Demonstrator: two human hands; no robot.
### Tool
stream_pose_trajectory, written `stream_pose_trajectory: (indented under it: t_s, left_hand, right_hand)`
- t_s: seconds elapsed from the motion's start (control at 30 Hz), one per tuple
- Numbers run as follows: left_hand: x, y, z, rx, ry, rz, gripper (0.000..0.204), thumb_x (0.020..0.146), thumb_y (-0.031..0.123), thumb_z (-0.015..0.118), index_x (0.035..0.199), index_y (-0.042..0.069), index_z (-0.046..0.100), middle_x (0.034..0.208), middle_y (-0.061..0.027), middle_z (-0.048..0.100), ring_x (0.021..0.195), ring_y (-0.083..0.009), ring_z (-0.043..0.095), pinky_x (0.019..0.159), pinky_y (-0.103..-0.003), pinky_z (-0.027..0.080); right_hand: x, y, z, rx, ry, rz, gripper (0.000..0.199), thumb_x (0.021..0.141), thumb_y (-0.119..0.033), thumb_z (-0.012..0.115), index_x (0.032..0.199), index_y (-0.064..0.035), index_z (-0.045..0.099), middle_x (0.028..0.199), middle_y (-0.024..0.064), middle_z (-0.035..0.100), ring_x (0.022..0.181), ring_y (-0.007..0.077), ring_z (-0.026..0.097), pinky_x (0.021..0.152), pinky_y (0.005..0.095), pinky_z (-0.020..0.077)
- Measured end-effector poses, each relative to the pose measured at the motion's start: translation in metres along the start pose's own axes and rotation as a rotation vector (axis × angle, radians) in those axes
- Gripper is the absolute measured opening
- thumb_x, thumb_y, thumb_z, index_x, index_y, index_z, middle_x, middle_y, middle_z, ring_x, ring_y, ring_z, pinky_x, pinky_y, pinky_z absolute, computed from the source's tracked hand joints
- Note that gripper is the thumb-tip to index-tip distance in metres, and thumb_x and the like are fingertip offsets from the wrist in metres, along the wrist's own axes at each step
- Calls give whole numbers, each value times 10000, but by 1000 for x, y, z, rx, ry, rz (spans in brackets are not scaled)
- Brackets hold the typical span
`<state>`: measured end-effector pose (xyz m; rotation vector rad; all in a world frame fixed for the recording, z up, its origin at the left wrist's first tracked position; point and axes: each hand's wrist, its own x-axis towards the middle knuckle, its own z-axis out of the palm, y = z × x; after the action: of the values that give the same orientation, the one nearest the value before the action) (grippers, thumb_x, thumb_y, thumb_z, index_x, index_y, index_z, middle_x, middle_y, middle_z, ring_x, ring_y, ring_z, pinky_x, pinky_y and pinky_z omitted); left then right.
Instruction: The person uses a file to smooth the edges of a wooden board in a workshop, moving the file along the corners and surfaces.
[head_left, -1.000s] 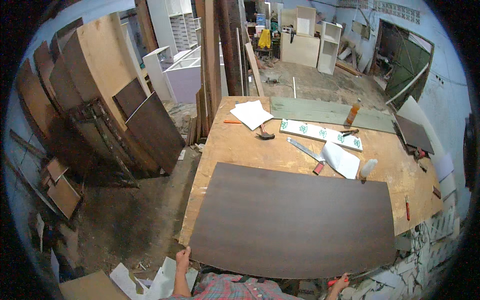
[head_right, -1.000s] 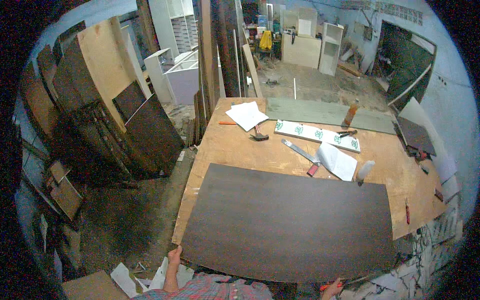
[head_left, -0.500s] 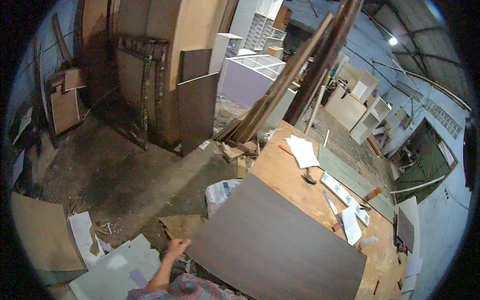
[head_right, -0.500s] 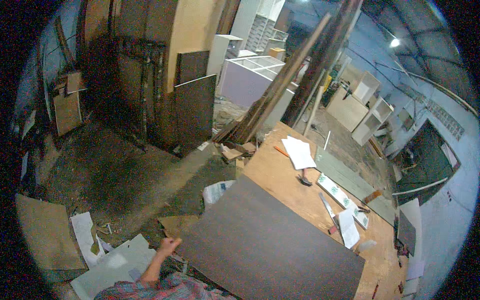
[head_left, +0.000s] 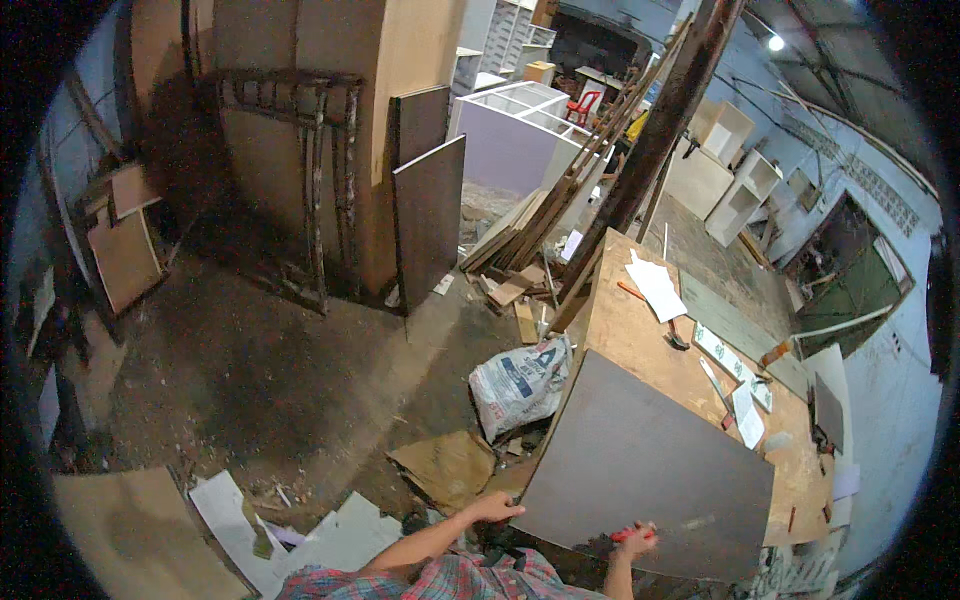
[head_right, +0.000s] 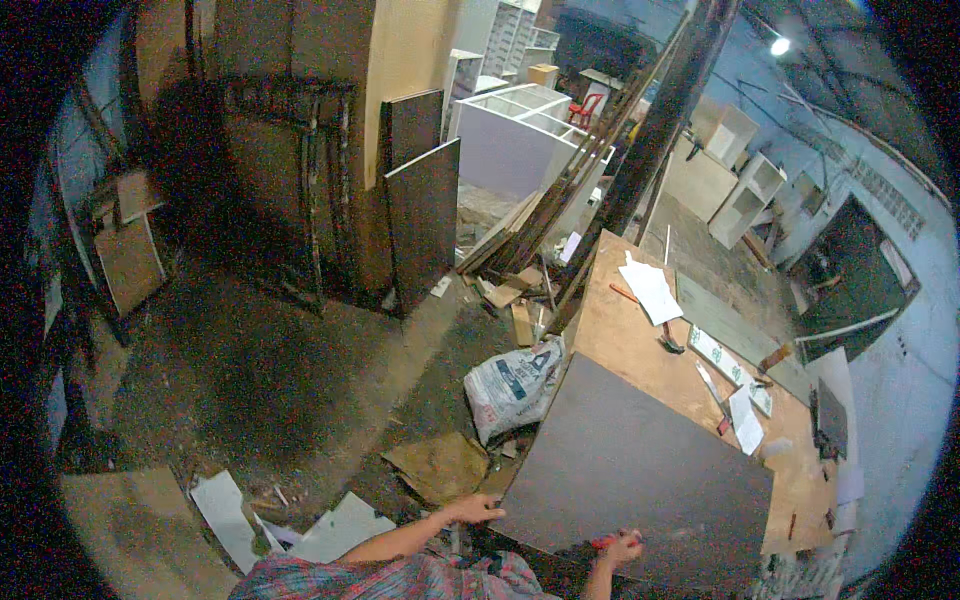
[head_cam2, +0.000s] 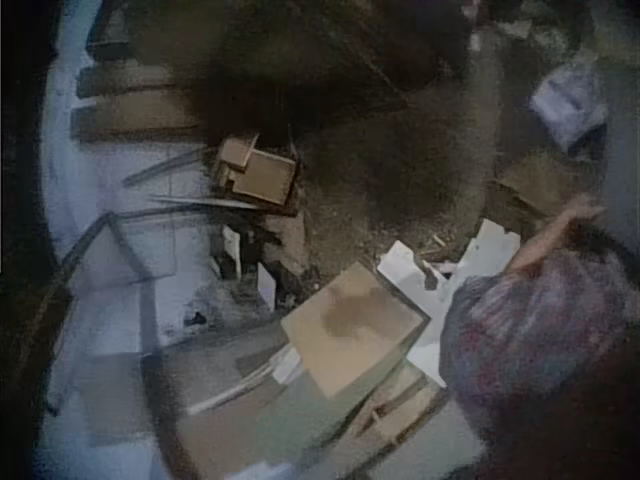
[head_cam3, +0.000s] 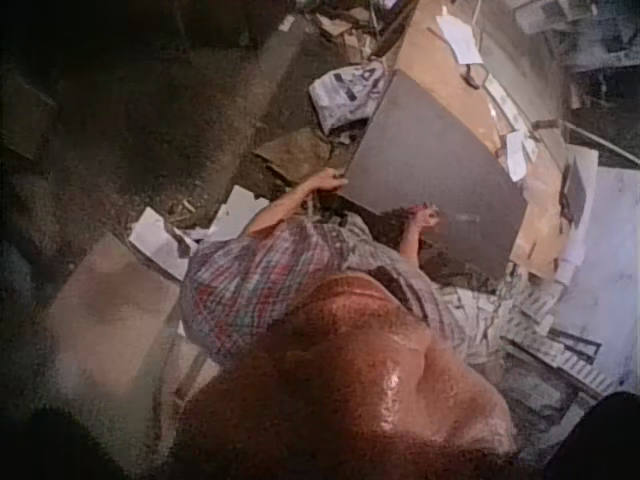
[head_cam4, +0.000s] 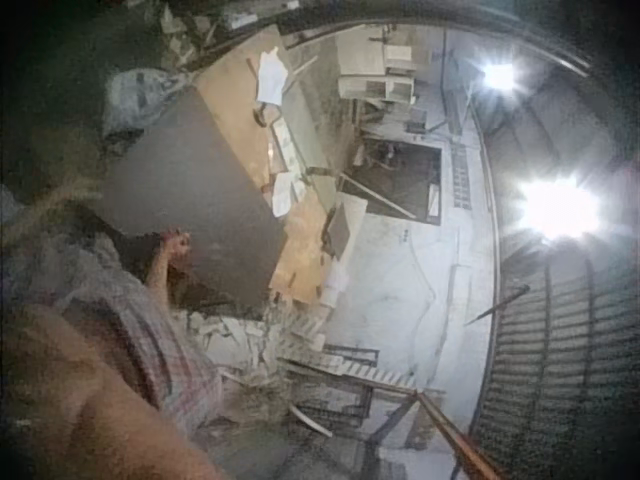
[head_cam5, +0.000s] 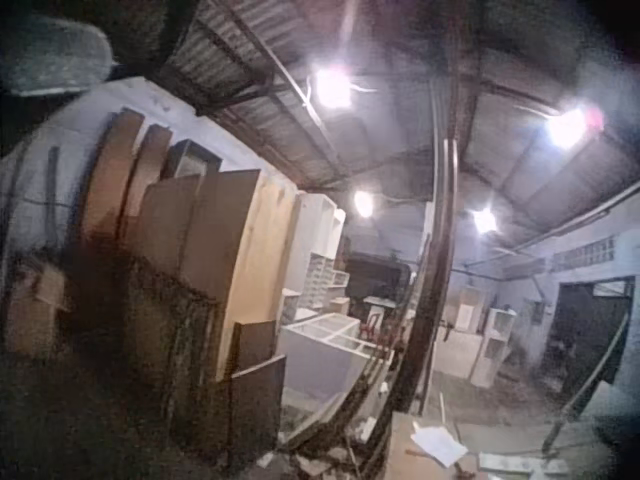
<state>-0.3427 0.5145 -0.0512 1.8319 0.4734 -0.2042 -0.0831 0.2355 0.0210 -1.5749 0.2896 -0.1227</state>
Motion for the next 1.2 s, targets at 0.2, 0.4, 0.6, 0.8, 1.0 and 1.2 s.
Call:
stream_pose_trajectory:
  t_s: [0.2, 0.4, 0.6, 0.8, 1.0, 1.2]
  left_hand:
    - [0, 10, 11, -30, -82, 11, 676, 998, 590, 504, 1127, -60, 639, 1065, -245, 675, 998, -400, 642, 857, -494, 494]
    - [-54, -6, -48, -73, -252, -3, 438, 961, 424, 655, 1082, 4, 694, 1016, -126, 719, 942, -271, 672, 820, -417, 529]
    - [-19, -39, -168, 80, -101, -226, 351, 945, 365, 652, 1008, 28, 727, 970, -136, 740, 841, -257, 710, 751, -395, 547]
    - [9, -76, -291, 391, -231, -119, 385, 919, 378, 673, 1011, 7, 722, 859, -146, 741, 785, -296, 714, 738, -427, 543]
    - [83, -30, -368, 321, -134, -246, 468, 919, 395, 678, 1125, -26, 679, 953, -205, 727, 933, -320, 708, 818, -412, 539]
    - [207, 74, -342, 239, -170, 409, 409, 937, 287, 664, 1218, -4, 604, 1136, -219, 659, 1053, -390, 640, 889, -437, 511]
  right_hand:
    - [-95, 23, 97, 14, -85, -29, 265, 1052, -297, 553, 956, -55, 501, 784, 78, 609, 582, 181, 561, 495, 344, 493]
    - [-104, 50, 121, -81, -72, -26, 318, 1056, -315, 553, 907, -35, 527, 716, 56, 602, 614, 148, 561, 570, 335, 484]
    - [-107, 54, 111, -79, 45, -96, 263, 1055, -275, 560, 999, -17, 557, 705, 44, 579, 620, 133, 546, 570, 317, 478]
    - [-133, 50, 110, -145, 205, 4, 309, 1023, -201, 603, 1250, 8, 601, 893, 53, 665, 706, 111, 586, 645, 288, 499]
    - [-140, -7, 148, -196, 235, -125, 320, 1044, -139, 548, 1327, 6, 578, 785, 36, 666, 693, 97, 577, 634, 259, 467]
    - [-155, -35, 164, -251, 295, 40, 416, 1046, -139, 545, 1443, -22, 510, 805, 6, 625, 668, 74, 556, 566, 246, 465]
